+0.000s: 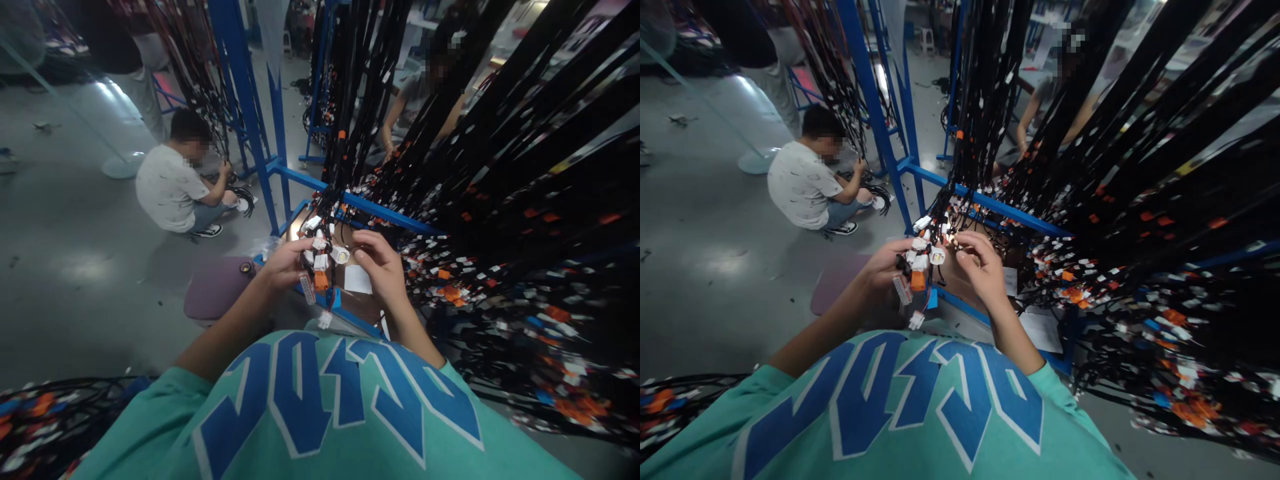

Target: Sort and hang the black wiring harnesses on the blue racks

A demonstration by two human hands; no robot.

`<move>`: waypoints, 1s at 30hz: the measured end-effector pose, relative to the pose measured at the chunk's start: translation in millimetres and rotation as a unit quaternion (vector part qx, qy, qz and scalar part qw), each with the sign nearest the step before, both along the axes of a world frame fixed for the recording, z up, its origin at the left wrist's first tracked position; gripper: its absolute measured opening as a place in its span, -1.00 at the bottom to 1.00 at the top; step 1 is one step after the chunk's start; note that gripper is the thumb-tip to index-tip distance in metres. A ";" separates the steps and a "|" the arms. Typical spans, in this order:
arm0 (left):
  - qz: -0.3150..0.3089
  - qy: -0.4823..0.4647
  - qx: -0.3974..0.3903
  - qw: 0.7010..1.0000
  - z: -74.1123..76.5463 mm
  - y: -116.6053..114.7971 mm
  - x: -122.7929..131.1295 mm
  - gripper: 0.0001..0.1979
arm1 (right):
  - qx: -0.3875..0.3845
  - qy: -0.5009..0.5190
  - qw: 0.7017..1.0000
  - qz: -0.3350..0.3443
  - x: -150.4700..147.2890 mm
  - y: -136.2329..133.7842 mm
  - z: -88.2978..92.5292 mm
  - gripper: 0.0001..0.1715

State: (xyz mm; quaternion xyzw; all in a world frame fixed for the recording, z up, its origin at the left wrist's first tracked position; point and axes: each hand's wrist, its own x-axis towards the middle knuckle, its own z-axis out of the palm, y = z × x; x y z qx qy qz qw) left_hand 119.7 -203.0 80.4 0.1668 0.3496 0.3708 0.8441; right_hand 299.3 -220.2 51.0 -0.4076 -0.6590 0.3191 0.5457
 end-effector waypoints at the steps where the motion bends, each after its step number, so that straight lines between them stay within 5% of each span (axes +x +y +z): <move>1: 0.006 0.009 -0.007 1.000 1.5 -0.3 1.1 -0.68 | 0.025 -0.030 0.999 0.019 0.6 -4.2 5.9 -0.71; 7: -0.010 0.025 -0.015 1.000 6.9 -2.3 4.2 -0.71 | 0.090 -0.124 0.985 0.076 -5.3 -14.3 22.4 -0.69; 14: -0.086 -0.024 0.030 0.996 -0.7 -0.8 1.1 -0.69 | -0.006 0.079 0.995 0.062 -10.8 -12.1 13.8 -0.75; 19: -0.067 -0.001 0.011 0.998 1.2 -2.7 3.7 -0.69 | -0.019 0.146 0.987 0.057 -14.6 -11.9 15.4 -0.71; 25: -0.036 0.010 -0.026 0.999 17.3 -2.8 10.3 -0.65 | 0.038 0.012 0.997 0.068 -5.3 -11.9 20.4 -0.74; 30: -0.020 -0.002 -0.036 0.999 23.4 0.1 12.4 -0.63 | 0.117 -0.146 0.975 0.117 -0.8 -14.1 34.1 -0.46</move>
